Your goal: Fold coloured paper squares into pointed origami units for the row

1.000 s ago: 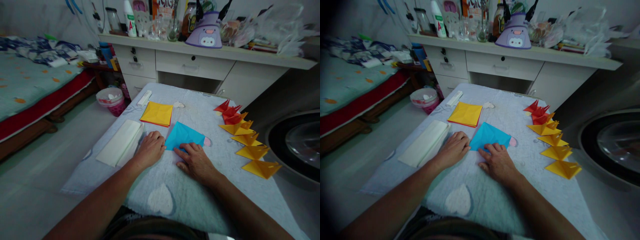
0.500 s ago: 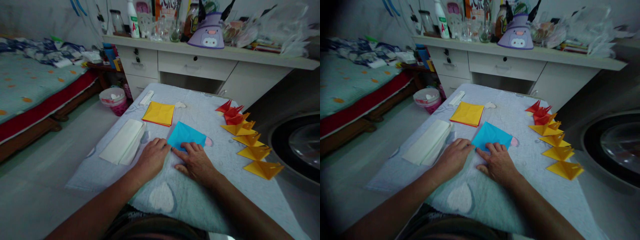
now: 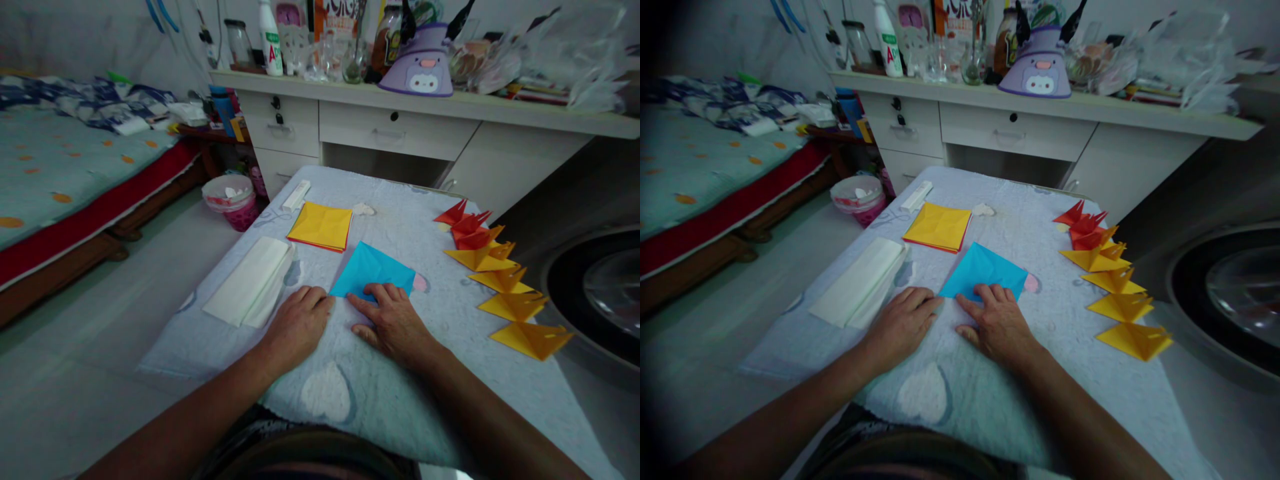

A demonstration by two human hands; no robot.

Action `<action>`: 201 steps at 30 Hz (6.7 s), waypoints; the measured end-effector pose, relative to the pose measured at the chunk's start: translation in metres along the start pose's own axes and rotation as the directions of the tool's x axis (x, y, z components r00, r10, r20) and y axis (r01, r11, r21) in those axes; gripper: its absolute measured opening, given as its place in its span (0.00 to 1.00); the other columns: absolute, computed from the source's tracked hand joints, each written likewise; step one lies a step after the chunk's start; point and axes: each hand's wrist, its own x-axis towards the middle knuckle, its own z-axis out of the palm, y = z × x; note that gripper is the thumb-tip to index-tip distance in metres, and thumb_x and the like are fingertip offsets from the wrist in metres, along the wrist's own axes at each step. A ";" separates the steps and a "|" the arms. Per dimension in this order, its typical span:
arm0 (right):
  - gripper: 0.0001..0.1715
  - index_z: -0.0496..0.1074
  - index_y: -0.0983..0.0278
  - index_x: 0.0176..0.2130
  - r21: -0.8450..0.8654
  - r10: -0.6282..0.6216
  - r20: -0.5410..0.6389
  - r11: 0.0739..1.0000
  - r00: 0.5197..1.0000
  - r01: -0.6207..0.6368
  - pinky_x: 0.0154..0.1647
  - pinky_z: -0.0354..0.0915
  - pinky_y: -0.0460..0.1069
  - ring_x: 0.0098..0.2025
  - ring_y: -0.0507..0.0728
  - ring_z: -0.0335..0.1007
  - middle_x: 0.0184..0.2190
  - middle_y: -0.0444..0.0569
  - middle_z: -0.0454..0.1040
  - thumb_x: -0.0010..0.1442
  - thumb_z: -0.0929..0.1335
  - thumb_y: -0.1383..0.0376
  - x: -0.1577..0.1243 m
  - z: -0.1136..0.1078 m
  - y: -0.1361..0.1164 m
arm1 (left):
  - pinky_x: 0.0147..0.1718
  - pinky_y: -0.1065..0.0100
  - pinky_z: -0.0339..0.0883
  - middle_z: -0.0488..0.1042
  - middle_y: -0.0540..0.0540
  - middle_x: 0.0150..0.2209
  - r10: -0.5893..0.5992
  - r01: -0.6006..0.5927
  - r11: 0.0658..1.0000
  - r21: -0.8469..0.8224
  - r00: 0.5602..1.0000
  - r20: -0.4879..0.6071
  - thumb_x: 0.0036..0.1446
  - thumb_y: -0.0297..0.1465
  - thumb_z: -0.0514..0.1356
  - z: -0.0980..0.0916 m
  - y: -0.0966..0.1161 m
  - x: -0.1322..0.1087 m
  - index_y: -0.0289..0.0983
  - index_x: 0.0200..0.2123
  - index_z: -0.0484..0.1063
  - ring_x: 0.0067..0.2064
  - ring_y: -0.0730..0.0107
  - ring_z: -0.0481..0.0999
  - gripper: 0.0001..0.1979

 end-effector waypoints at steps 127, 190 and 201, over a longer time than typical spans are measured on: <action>0.39 0.61 0.61 0.64 0.085 -0.029 0.007 0.996 1.000 0.028 0.56 0.56 0.64 0.57 0.69 0.59 0.60 0.57 0.66 0.63 0.59 0.42 0.002 0.001 -0.009 | 0.45 0.58 0.58 0.66 0.45 0.44 -0.383 0.382 0.920 -0.085 0.924 0.003 0.58 0.34 0.59 0.006 -0.008 0.039 0.41 0.39 0.68 0.48 0.56 0.64 0.06; 0.38 0.61 0.60 0.64 0.072 -0.010 0.020 0.997 1.000 0.009 0.56 0.55 0.66 0.58 0.70 0.57 0.62 0.57 0.64 0.63 0.61 0.44 -0.004 0.000 -0.002 | 0.48 0.56 0.66 0.70 0.39 0.58 0.048 -0.049 0.992 0.118 0.999 0.012 0.63 0.27 0.52 0.012 0.030 0.005 0.34 0.55 0.66 0.56 0.55 0.69 0.17; 0.37 0.60 0.64 0.64 0.086 -0.091 0.052 0.993 0.994 0.087 0.61 0.56 0.64 0.63 0.66 0.58 0.63 0.61 0.62 0.64 0.61 0.46 -0.016 -0.006 0.017 | 0.48 0.56 0.61 0.73 0.40 0.48 0.058 -0.061 0.991 0.120 0.998 0.030 0.65 0.35 0.53 0.012 0.029 0.016 0.38 0.60 0.62 0.50 0.56 0.70 0.21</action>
